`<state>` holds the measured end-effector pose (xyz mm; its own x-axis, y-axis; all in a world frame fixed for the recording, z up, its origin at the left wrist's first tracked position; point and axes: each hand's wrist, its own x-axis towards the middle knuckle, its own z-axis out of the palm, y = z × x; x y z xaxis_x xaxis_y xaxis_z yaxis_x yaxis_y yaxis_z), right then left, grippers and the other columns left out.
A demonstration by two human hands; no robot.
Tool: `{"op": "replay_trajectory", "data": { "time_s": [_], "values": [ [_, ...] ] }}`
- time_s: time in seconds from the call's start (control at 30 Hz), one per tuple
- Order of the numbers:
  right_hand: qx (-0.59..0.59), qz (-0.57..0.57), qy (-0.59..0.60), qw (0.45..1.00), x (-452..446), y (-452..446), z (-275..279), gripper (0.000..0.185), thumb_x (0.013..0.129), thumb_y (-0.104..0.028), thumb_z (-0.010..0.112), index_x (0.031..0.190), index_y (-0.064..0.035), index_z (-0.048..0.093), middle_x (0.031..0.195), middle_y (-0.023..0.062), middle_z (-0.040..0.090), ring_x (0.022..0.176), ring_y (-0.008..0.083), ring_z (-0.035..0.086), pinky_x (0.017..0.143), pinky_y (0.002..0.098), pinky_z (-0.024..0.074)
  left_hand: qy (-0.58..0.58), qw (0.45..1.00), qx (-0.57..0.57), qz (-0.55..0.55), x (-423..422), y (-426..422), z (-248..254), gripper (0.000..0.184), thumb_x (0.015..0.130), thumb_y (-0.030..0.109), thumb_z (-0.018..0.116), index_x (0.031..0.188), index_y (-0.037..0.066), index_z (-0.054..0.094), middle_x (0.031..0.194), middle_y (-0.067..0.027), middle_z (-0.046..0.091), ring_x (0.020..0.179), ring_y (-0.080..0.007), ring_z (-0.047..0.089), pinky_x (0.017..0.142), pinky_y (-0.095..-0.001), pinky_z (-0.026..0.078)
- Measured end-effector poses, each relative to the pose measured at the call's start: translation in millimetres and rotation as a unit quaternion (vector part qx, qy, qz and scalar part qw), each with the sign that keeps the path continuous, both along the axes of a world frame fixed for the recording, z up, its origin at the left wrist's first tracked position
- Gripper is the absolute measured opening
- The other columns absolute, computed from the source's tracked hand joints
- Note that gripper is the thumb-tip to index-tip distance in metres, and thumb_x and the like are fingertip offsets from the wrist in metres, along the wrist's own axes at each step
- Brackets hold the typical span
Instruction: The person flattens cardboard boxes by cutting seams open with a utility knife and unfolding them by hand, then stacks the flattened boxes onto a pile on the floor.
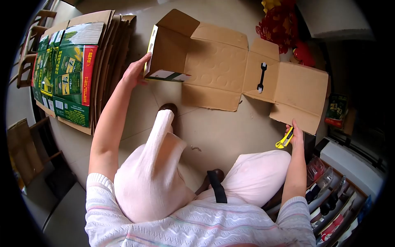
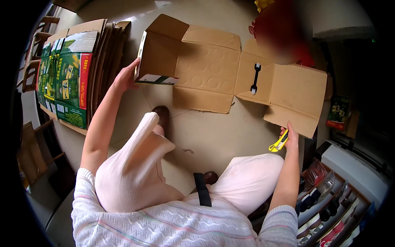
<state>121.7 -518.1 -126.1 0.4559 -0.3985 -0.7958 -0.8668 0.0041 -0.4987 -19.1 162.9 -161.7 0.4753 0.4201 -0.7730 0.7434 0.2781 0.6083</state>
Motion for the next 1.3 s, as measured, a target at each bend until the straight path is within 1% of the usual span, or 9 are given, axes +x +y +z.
{"op": "replay_trajectory", "data": {
  "time_s": [0.2,0.37,0.47,0.6,0.73,0.87,1.03,1.07,1.3],
  "values": [
    [0.032,-0.218,-0.054,0.974,6,-32,-10,0.037,0.082,-0.041,0.066,0.074,-0.0086,0.051,0.057,0.0051,0.05,0.049,0.0223,0.048,0.059,0.0406,0.0478,-0.046,0.999,-0.024,-0.011,10,-14,31,0.087,0.071,0.071,0.057,0.128,0.007,0.047,0.121,-0.0146,0.053,0.104,-0.0356,0.055,0.079,-0.0549,0.047],
    [0.015,-0.374,-0.25,0.893,8,-87,-16,0.013,0.087,-0.016,0.051,0.08,-0.0055,0.047,0.063,0.003,0.045,0.054,0.0204,0.047,0.067,0.0486,0.0524,0.034,0.977,0.136,-0.16,11,-31,13,0.049,0.072,0.023,0.072,0.112,0.007,0.049,0.096,-0.0106,0.062,0.089,-0.0238,0.061,0.066,-0.0411,0.054],
    [0.011,-0.436,-0.309,0.845,11,-92,14,0.004,0.08,-0.002,0.046,0.081,-0.0051,0.046,0.068,0.0041,0.046,0.055,0.0197,0.047,0.065,0.0456,0.0532,0.064,0.977,0.038,-0.2,1,-28,20,0.047,0.073,0.008,0.069,0.114,0.006,0.047,0.092,-0.0106,0.061,0.075,-0.021,0.063,0.056,-0.0336,0.054],
    [-0.133,-0.164,-0.465,0.86,14,-35,81,0.02,0.077,0.006,0.051,0.094,-0.0045,0.048,0.075,0.0063,0.05,0.06,0.0171,0.051,0.056,0.0368,0.0517,-0.035,0.975,-0.04,-0.214,-16,-26,21,0.044,0.071,-0.003,0.065,0.111,0.007,0.049,0.087,-0.0082,0.061,0.068,-0.0165,0.062,0.053,-0.0282,0.053],
    [-0.134,0.13,-0.422,0.887,25,110,91,0.039,0.077,-0.004,0.067,0.112,-0.0074,0.051,0.087,0.0037,0.057,0.074,0.0139,0.057,0.058,0.0302,0.0508,-0.072,0.959,-0.059,-0.267,-18,-29,28,0.039,0.066,-0.002,0.065,0.103,0.002,0.052,0.083,-0.0086,0.062,0.065,-0.016,0.062,0.054,-0.0265,0.051],
    [0.116,0.402,-0.35,0.838,-31,307,62,0.021,0.08,-0.005,0.063,0.1,-0.0103,0.059,0.088,-0.0007,0.061,0.06,0.0046,0.051,0.048,0.0204,0.0441,-0.067,0.941,0.013,-0.331,-2,-34,50,0.036,0.064,-0.003,0.065,0.098,0.0,0.054,0.075,-0.007,0.062,0.061,-0.014,0.06,0.051,-0.0251,0.047],
    [0.251,0.479,-0.105,0.834,-118,416,-33,0.033,0.079,-0.014,0.063,0.11,-0.0101,0.053,0.083,-0.0017,0.056,0.064,0.0065,0.053,0.047,0.0219,0.0465,-0.113,0.867,0.36,-0.324,21,-58,61,0.025,0.078,0.024,0.059,0.088,0.002,0.054,0.075,-0.0162,0.059,0.071,-0.0329,0.058,0.065,-0.041,0.044],
    [0.256,0.494,-0.019,0.831,-131,420,-34,0.034,0.079,-0.015,0.064,0.111,-0.0097,0.053,0.086,-0.0008,0.057,0.065,0.0073,0.054,0.047,0.0218,0.0465,-0.092,0.894,0.332,-0.284,27,-74,74,0.021,0.079,0.024,0.059,0.085,0.004,0.056,0.079,-0.016,0.061,0.073,-0.0339,0.059,0.066,-0.0427,0.046],
    [0.367,0.288,0.143,0.873,-103,369,-52,0.026,0.081,-0.009,0.062,0.105,-0.009,0.052,0.094,0.0086,0.062,0.068,0.0227,0.064,0.047,0.0344,0.0479,-0.167,0.722,0.512,-0.434,31,-146,39,0.033,0.078,0.008,0.05,0.108,-0.003,0.046,0.094,-0.0163,0.057,0.086,-0.0311,0.059,0.068,-0.0397,0.051]
  ]
}}
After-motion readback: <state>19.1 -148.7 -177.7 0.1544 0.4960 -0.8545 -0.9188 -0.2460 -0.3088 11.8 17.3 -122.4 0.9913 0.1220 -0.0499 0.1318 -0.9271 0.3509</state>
